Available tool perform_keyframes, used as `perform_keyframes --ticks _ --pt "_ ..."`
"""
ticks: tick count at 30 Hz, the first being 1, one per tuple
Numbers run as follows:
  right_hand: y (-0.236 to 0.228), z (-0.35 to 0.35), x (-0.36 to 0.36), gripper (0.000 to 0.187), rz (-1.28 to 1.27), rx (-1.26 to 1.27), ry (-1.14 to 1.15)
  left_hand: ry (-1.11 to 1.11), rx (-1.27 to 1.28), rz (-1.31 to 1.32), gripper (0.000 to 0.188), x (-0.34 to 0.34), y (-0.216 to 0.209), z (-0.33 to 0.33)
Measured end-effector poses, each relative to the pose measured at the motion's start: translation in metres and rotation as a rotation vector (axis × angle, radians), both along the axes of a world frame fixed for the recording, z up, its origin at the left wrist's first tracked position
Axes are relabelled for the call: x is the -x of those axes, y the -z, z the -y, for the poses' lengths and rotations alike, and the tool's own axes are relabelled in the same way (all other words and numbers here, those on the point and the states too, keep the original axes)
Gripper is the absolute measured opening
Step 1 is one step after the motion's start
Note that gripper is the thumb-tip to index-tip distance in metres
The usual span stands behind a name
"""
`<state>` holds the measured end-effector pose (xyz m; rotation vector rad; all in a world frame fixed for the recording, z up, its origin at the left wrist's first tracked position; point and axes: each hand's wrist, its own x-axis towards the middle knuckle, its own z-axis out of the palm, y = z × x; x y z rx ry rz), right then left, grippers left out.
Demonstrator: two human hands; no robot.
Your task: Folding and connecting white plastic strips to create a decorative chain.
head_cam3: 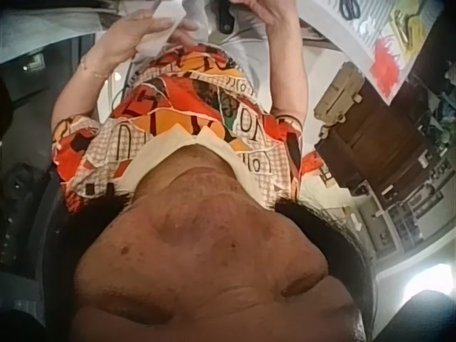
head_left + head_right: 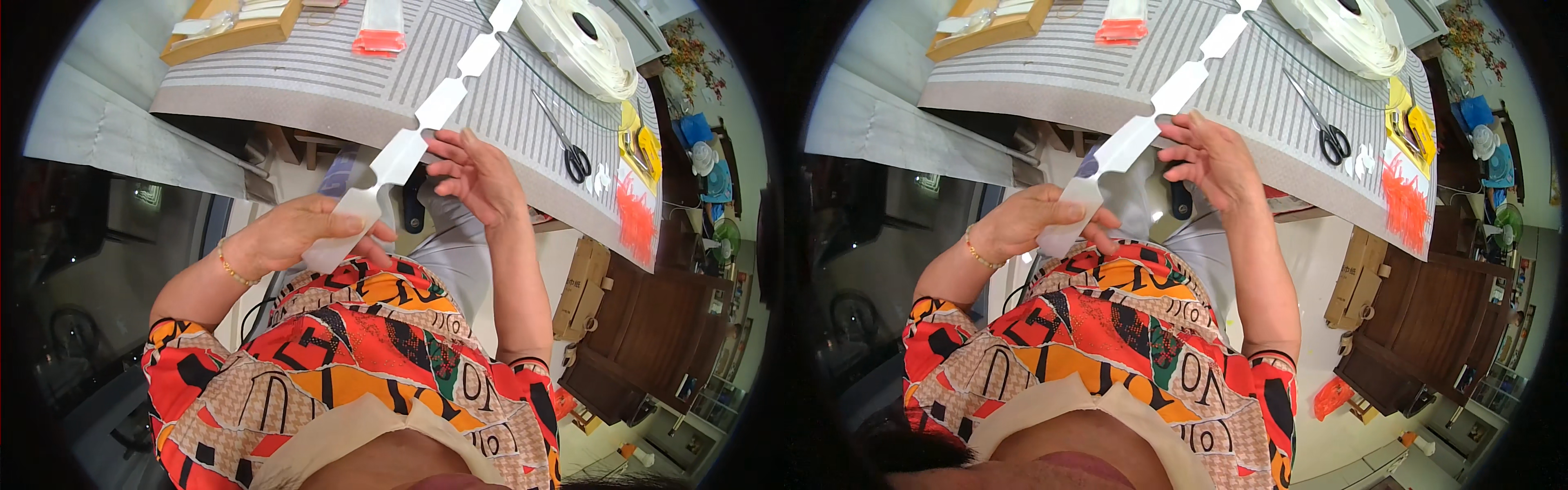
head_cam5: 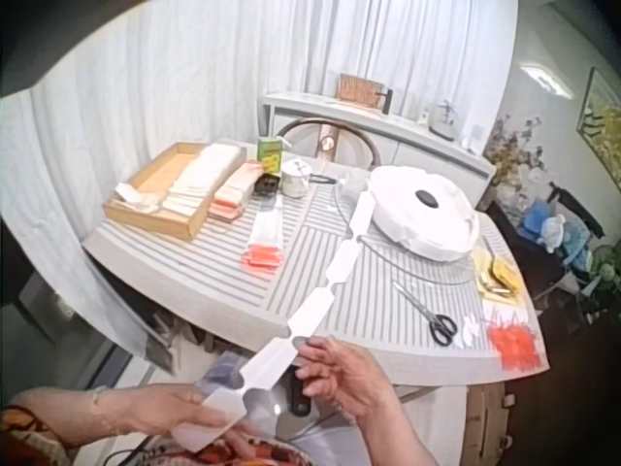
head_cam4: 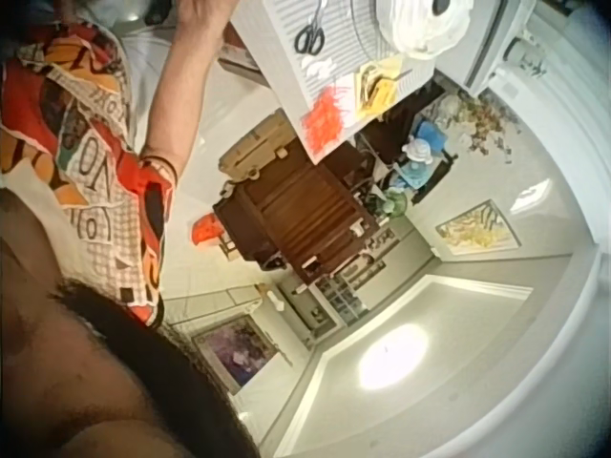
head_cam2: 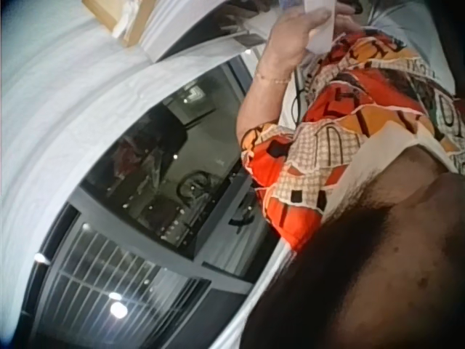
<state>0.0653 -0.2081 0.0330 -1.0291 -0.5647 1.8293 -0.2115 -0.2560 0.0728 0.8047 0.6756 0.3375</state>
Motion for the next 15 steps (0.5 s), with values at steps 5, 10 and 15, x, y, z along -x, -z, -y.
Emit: perform_keyframes --ticks 5,10,15 --pt "0.021 -0.013 0.023 0.028 -0.042 0.016 -0.043 0.045 -0.014 -0.131 0.042 0.024 0.002 0.015" --pt "0.034 -0.003 0.032 0.022 0.013 -0.057 -0.043 0.089 -0.063 -0.324 0.04 0.048 0.024 0.02" --pt "0.022 0.035 0.046 0.019 0.086 -0.036 0.06 -0.231 0.061 -0.349 0.036 0.055 0.105 0.002"
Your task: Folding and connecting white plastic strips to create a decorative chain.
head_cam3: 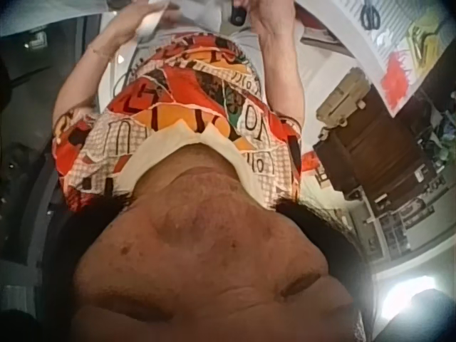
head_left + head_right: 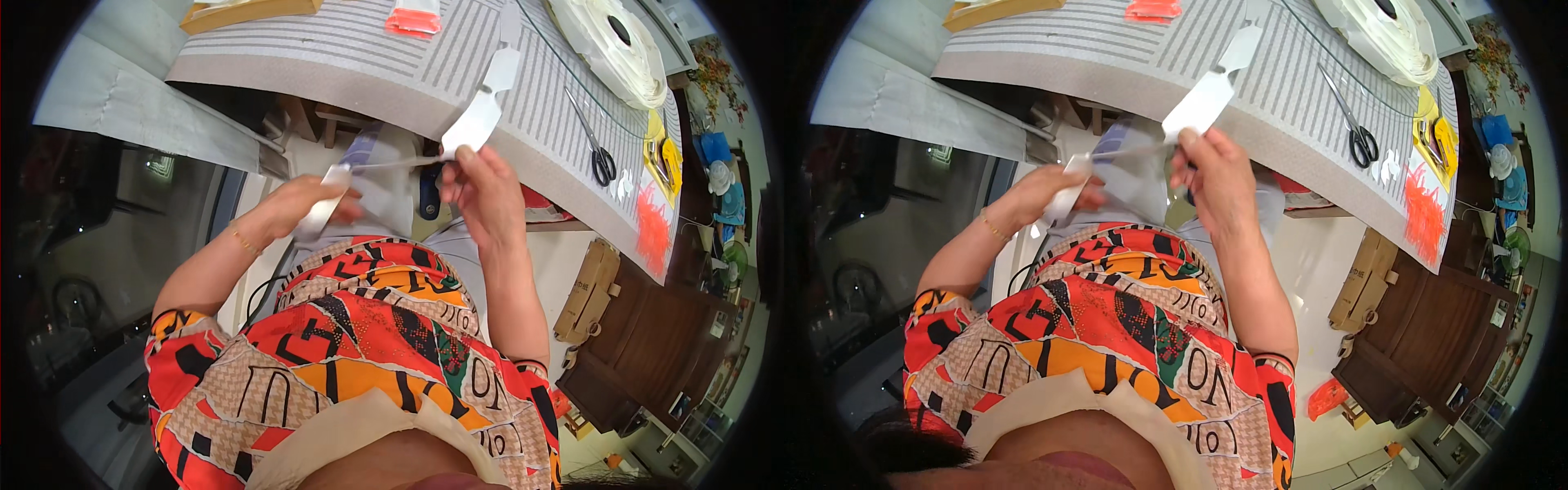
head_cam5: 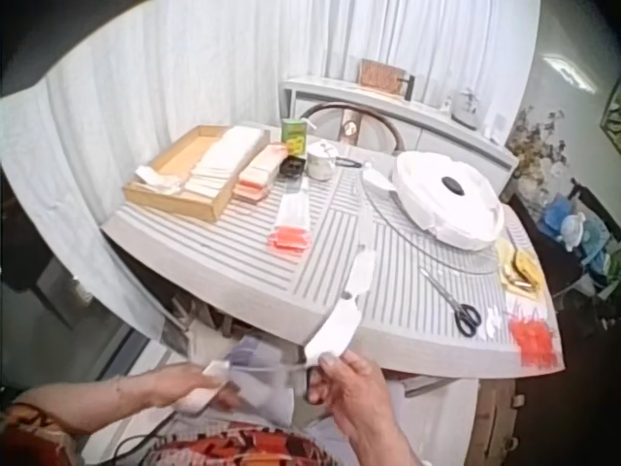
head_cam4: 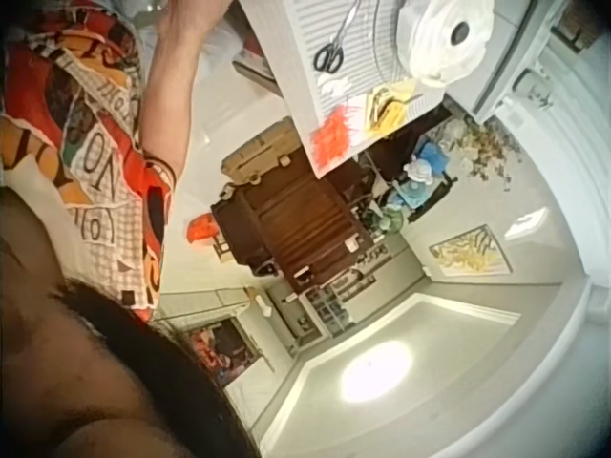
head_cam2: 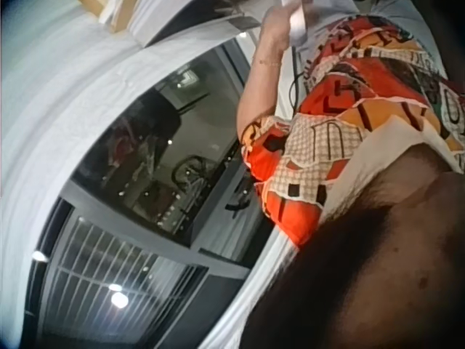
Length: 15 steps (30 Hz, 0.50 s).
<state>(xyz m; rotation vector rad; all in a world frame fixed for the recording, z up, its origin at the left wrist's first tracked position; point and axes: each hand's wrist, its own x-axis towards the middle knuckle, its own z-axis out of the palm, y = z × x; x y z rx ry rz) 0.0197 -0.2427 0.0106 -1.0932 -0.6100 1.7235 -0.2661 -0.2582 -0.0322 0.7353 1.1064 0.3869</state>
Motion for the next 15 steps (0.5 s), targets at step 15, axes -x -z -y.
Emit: perform_keyframes --ticks 15 --pt "0.059 0.06 0.007 0.015 0.111 0.245 -0.217 -0.06 -0.001 0.398 0.036 -0.11 0.013 -0.025"
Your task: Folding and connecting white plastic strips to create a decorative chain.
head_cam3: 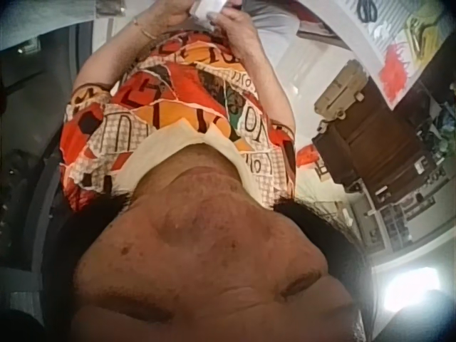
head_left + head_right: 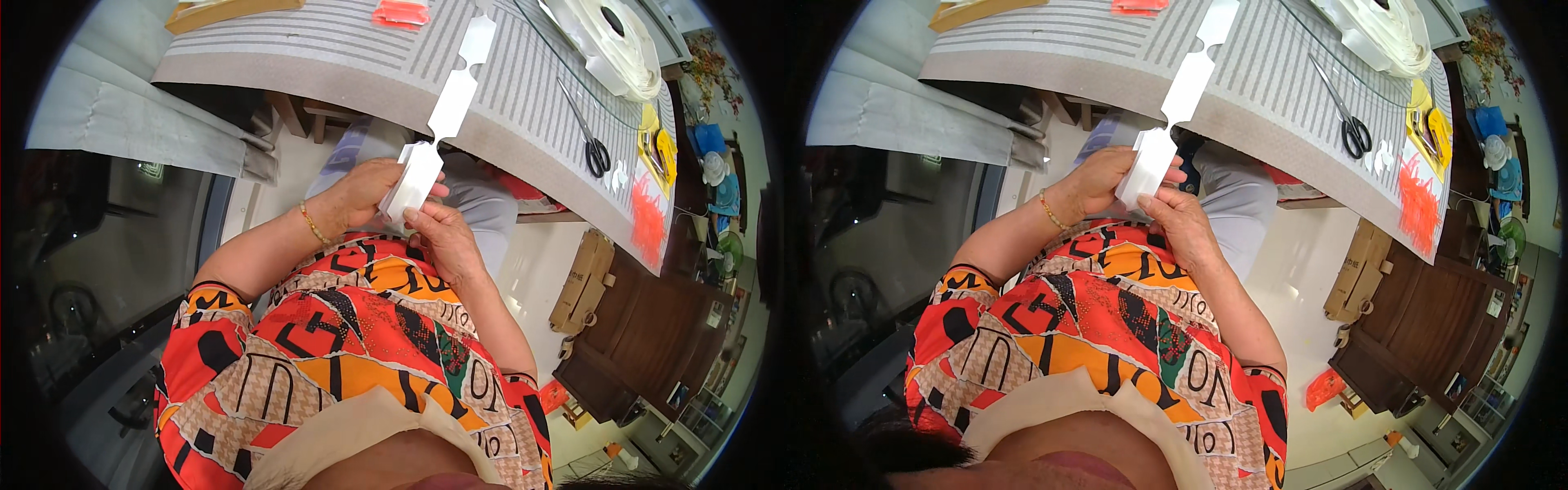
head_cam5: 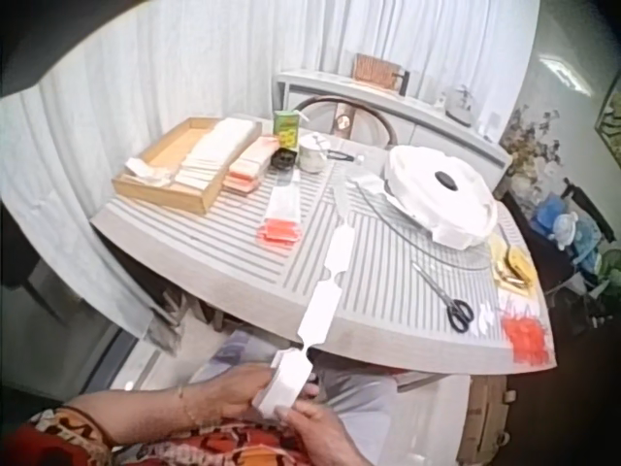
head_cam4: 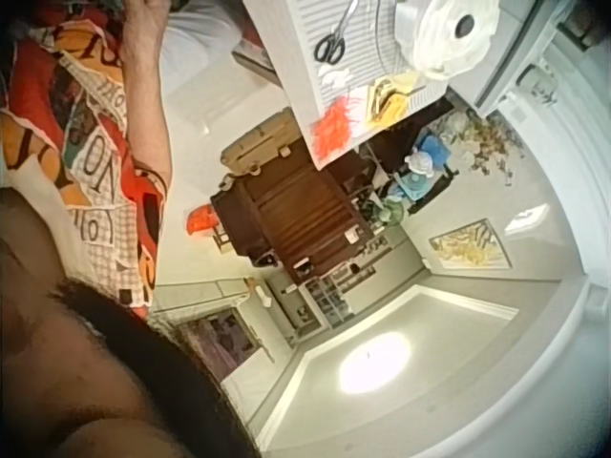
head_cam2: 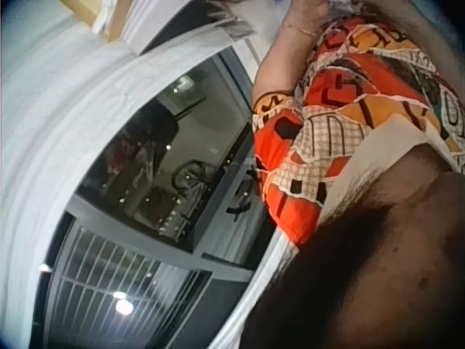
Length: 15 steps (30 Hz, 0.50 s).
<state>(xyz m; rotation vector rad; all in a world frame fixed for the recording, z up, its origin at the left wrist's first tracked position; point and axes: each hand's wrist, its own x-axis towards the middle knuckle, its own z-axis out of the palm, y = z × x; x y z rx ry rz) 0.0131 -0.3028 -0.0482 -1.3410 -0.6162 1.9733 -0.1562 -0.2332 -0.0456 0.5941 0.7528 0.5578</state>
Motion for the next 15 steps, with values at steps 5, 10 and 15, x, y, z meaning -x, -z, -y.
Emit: perform_keyframes --ticks 5,10,15 --pt "0.001 -0.002 0.0 0.013 -0.049 -0.013 0.007 0.041 -0.001 0.034 0.041 -0.002 -0.002 -0.001" --pt "0.001 -0.004 0.004 0.015 -0.008 -0.051 0.007 0.032 0.176 0.334 0.04 0.005 0.0 -0.005" --pt "-0.013 -0.008 0.005 0.022 0.048 -0.191 -0.103 0.113 -0.081 0.134 0.042 0.012 -0.008 -0.007"
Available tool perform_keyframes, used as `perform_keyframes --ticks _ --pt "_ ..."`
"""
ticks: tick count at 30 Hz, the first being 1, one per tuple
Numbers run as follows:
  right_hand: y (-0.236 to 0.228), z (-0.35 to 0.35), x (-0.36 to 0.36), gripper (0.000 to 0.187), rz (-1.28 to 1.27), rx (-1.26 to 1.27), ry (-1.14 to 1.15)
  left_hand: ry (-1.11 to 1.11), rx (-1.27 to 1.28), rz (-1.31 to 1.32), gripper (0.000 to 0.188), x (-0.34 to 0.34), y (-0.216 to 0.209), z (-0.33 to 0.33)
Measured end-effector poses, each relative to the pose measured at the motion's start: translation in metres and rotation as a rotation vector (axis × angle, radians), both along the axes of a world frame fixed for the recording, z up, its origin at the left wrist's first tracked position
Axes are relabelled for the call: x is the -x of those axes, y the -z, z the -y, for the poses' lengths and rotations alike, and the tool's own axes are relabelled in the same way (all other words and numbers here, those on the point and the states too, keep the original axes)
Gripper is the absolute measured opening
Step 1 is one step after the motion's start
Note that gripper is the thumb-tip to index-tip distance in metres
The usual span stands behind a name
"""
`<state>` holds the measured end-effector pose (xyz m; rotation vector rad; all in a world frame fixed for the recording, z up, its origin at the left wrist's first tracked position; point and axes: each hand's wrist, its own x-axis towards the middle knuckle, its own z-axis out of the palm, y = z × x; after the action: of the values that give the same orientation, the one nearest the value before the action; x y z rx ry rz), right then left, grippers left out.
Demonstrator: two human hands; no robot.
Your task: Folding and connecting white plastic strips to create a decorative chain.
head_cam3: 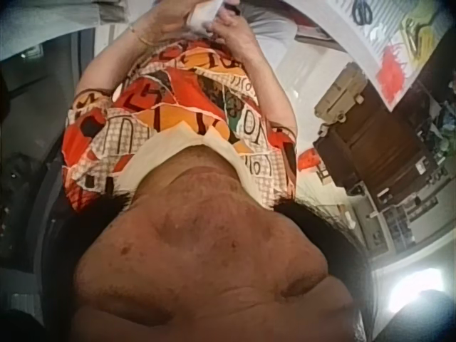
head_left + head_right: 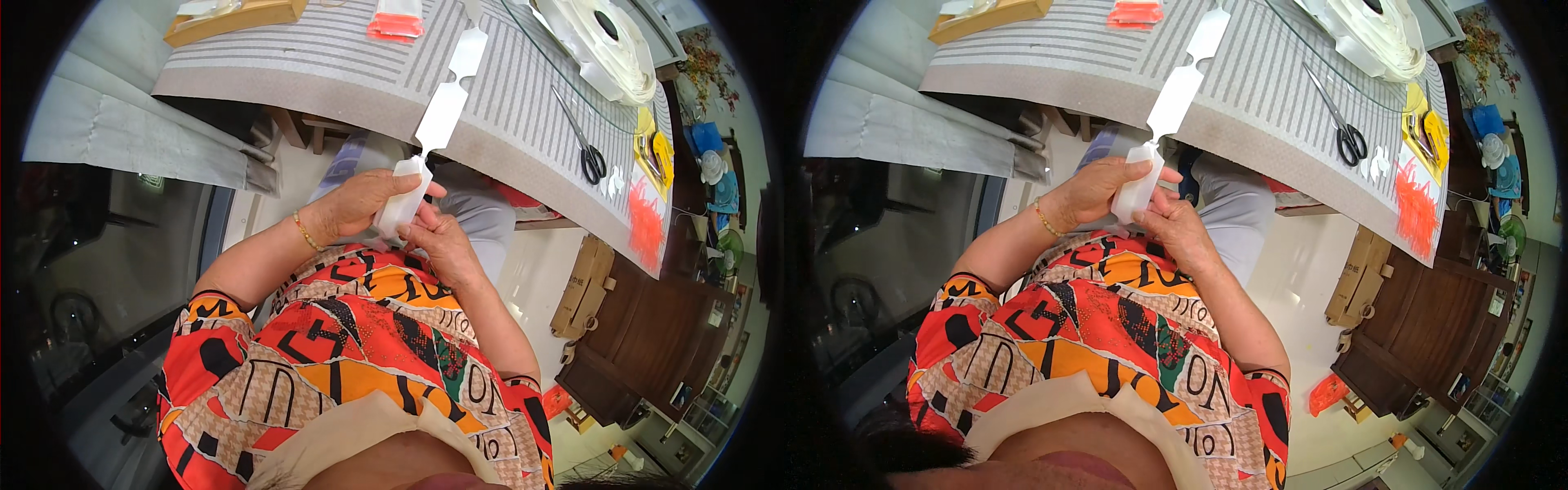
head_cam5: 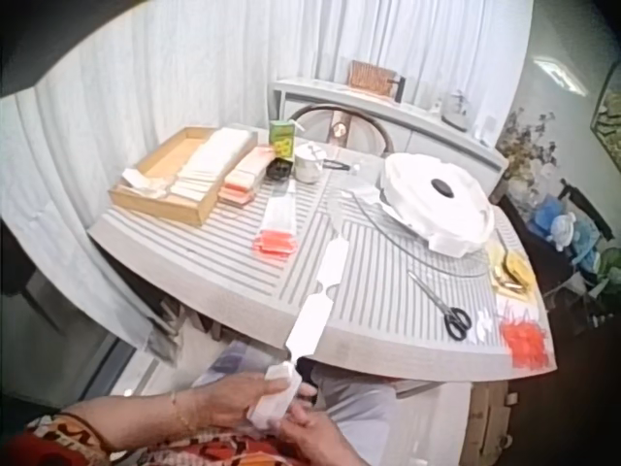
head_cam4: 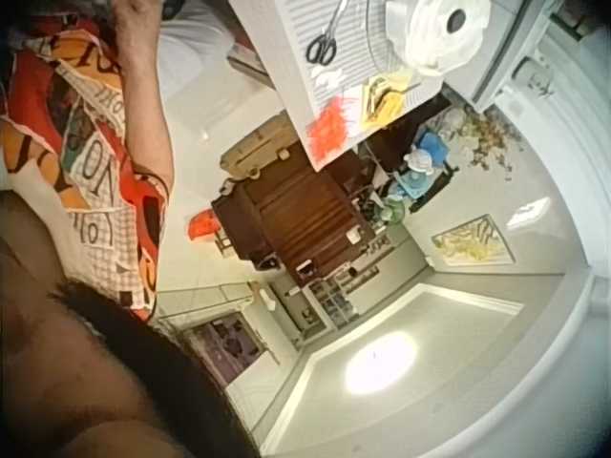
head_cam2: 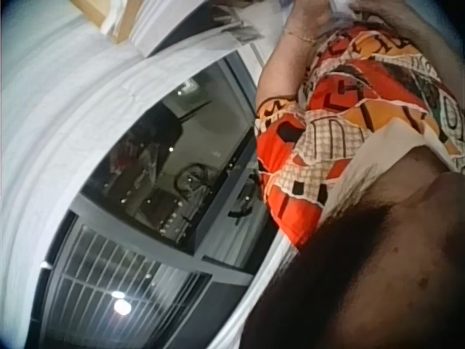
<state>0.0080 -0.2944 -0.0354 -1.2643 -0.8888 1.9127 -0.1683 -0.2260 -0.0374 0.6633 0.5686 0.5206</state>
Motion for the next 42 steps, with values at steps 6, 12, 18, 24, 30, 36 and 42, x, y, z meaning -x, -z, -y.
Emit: perform_keyframes --ticks 6,12,18,24,30,36,42 --pt "-0.061 -0.063 -0.052 0.031 0.256 -0.056 -0.183 0.09 -0.044 -0.18 0.041 0.045 -0.043 0.007" --pt "-0.082 -0.103 -0.028 0.027 0.125 -0.039 0.062 0.232 -0.084 -0.372 0.042 0.08 -0.082 0.031" --pt "-0.069 -0.12 -0.006 0.022 0.195 -0.084 0.055 0.288 -0.138 -0.487 0.044 0.089 -0.074 0.04" --pt "-0.064 -0.078 -0.018 0.015 -0.103 -0.154 0.213 -0.015 0.068 -0.444 0.037 0.087 -0.018 0.023" --pt "-0.017 0.006 -0.009 0.017 -0.131 0.067 0.269 -0.122 0.051 -0.198 0.036 0.009 0.015 -0.007" --pt "-0.005 0.022 -0.024 0.02 -0.03 0.181 0.303 -0.007 0.12 -0.155 0.036 -0.038 0.022 -0.008" --pt "-0.011 0.021 -0.029 0.018 -0.037 0.2 0.246 0.097 0.105 -0.105 0.036 -0.053 -0.003 -0.008"
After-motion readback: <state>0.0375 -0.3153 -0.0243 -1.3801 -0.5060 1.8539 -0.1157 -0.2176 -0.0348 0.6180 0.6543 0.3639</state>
